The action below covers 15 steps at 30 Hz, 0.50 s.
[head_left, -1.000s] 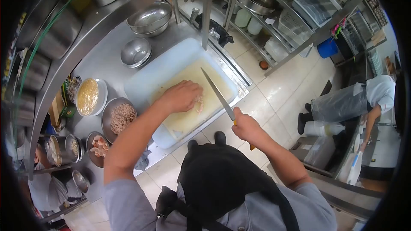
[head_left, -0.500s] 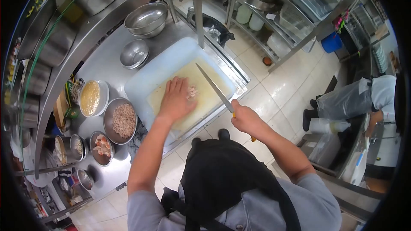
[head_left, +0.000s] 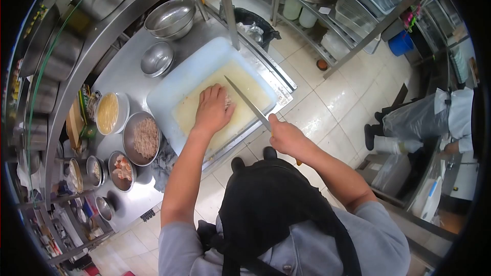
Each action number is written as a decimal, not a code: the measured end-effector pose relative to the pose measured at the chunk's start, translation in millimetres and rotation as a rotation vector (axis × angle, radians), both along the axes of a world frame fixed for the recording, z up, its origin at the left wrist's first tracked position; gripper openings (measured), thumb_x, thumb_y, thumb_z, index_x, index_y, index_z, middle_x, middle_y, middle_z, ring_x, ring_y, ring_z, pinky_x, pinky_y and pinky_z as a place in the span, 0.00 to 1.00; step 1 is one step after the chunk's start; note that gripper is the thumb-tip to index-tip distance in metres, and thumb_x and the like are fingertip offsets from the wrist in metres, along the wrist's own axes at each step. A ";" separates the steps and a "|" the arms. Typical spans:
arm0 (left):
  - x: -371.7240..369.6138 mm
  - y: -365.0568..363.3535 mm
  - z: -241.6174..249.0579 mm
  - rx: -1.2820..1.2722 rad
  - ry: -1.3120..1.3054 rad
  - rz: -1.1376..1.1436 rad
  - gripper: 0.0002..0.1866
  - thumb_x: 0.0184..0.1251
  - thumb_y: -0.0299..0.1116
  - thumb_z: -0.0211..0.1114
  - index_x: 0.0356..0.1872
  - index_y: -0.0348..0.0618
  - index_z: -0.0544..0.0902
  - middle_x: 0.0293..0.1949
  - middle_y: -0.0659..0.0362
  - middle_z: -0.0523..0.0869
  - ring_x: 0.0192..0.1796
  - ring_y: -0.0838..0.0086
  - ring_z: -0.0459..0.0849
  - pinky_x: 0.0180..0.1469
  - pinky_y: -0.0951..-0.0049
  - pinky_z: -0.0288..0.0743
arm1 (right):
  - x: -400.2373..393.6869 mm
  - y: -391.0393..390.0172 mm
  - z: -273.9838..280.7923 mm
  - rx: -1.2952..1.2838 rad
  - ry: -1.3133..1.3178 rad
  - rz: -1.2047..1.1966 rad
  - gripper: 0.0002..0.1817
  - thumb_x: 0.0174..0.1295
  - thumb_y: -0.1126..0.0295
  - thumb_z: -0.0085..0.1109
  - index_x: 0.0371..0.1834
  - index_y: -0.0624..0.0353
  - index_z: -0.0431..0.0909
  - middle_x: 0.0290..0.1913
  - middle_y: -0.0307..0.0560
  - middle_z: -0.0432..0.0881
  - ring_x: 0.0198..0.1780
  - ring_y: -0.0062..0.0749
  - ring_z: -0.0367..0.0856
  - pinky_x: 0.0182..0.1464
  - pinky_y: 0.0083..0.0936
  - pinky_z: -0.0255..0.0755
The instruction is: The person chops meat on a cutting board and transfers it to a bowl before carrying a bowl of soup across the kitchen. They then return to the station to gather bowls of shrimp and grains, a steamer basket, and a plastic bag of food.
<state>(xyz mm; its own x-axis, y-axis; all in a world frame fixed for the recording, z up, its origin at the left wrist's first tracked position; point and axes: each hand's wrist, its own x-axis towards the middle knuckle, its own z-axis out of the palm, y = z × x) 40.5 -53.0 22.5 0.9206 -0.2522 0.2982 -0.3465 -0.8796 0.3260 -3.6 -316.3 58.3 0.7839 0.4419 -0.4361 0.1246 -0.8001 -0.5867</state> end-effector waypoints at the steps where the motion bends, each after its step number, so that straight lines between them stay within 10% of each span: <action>1: 1.3 -1.3 -4.3 0.007 0.060 -0.023 0.22 0.68 0.36 0.67 0.59 0.35 0.79 0.61 0.44 0.79 0.64 0.48 0.74 0.70 0.51 0.67 | 0.4 -0.5 -1.5 0.000 0.000 0.005 0.21 0.60 0.77 0.56 0.53 0.70 0.61 0.32 0.72 0.82 0.41 0.69 0.84 0.46 0.55 0.78; 15: -21.3 -25.6 -10.8 -0.052 0.129 0.230 0.16 0.70 0.35 0.67 0.54 0.37 0.81 0.57 0.47 0.82 0.60 0.49 0.77 0.64 0.51 0.69 | -6.6 10.6 15.6 -0.069 -0.057 0.071 0.24 0.59 0.82 0.52 0.61 0.72 0.64 0.36 0.69 0.85 0.43 0.65 0.86 0.47 0.55 0.78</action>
<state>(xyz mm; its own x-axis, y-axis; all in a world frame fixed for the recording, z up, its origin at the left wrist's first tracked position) 19.2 -78.6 11.7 0.9831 -0.0197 0.1822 -0.0927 -0.9112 0.4014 -10.2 -305.7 73.9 0.7763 0.4674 -0.4229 0.2140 -0.8265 -0.5207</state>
